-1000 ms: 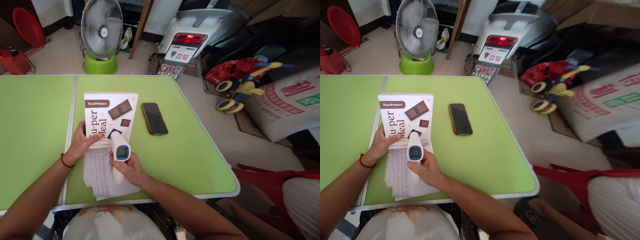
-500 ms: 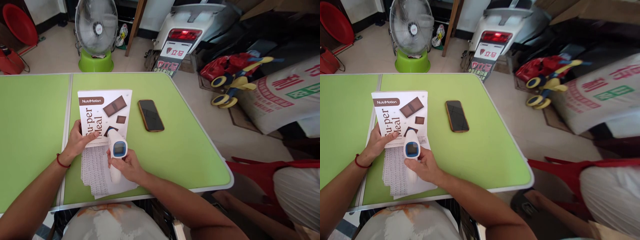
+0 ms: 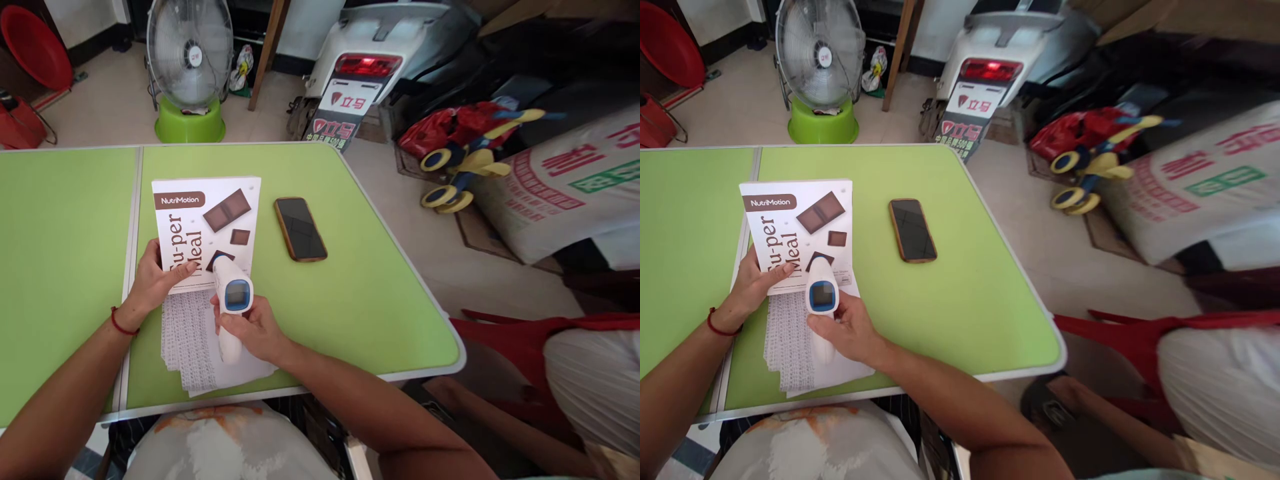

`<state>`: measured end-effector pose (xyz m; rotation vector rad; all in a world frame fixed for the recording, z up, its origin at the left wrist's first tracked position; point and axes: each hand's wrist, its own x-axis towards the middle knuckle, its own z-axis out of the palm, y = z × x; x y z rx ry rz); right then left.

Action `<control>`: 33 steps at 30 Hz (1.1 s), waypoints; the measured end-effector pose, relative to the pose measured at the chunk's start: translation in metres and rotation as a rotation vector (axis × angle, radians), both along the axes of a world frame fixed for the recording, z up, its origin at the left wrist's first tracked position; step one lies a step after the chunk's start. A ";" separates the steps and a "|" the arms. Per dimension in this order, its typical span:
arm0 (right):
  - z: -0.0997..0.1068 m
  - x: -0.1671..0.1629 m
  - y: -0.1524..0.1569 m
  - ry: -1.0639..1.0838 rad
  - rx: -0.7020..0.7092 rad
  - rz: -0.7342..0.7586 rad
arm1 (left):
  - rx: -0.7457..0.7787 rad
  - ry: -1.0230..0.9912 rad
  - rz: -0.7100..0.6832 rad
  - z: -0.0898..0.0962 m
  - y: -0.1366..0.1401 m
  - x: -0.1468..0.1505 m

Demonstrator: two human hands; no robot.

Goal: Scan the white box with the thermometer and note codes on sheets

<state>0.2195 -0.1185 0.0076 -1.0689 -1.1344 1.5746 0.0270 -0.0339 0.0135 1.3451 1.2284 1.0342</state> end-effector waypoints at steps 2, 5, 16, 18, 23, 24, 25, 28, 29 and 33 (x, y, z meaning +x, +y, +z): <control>0.000 0.000 0.000 -0.001 -0.005 0.003 | -0.004 -0.018 0.002 -0.002 0.001 -0.001; 0.001 0.001 0.000 -0.003 -0.013 0.006 | -0.006 -0.034 0.008 -0.004 0.000 -0.001; 0.001 0.001 -0.002 -0.010 0.007 0.003 | 0.008 -0.044 0.019 0.005 -0.003 0.002; 0.002 0.002 -0.002 -0.013 0.019 0.011 | 0.022 -0.041 0.021 0.005 -0.004 0.002; 0.002 0.004 0.001 -0.068 0.068 -0.017 | 0.087 -0.061 0.018 0.007 -0.005 0.002; 0.003 0.006 0.003 -0.090 0.088 -0.028 | 0.111 -0.068 0.023 0.008 -0.004 0.002; 0.004 0.010 0.005 -0.117 0.116 -0.042 | 0.136 -0.081 0.031 0.009 -0.003 0.002; 0.009 0.028 0.015 -0.255 0.231 -0.102 | 0.186 -0.141 0.048 0.010 0.001 -0.001; 0.011 0.037 0.019 -0.332 0.278 -0.117 | 0.191 -0.155 0.054 0.009 0.002 -0.002; 0.009 0.075 0.036 -0.757 0.476 -0.065 | 0.191 -0.131 0.073 0.005 0.009 -0.009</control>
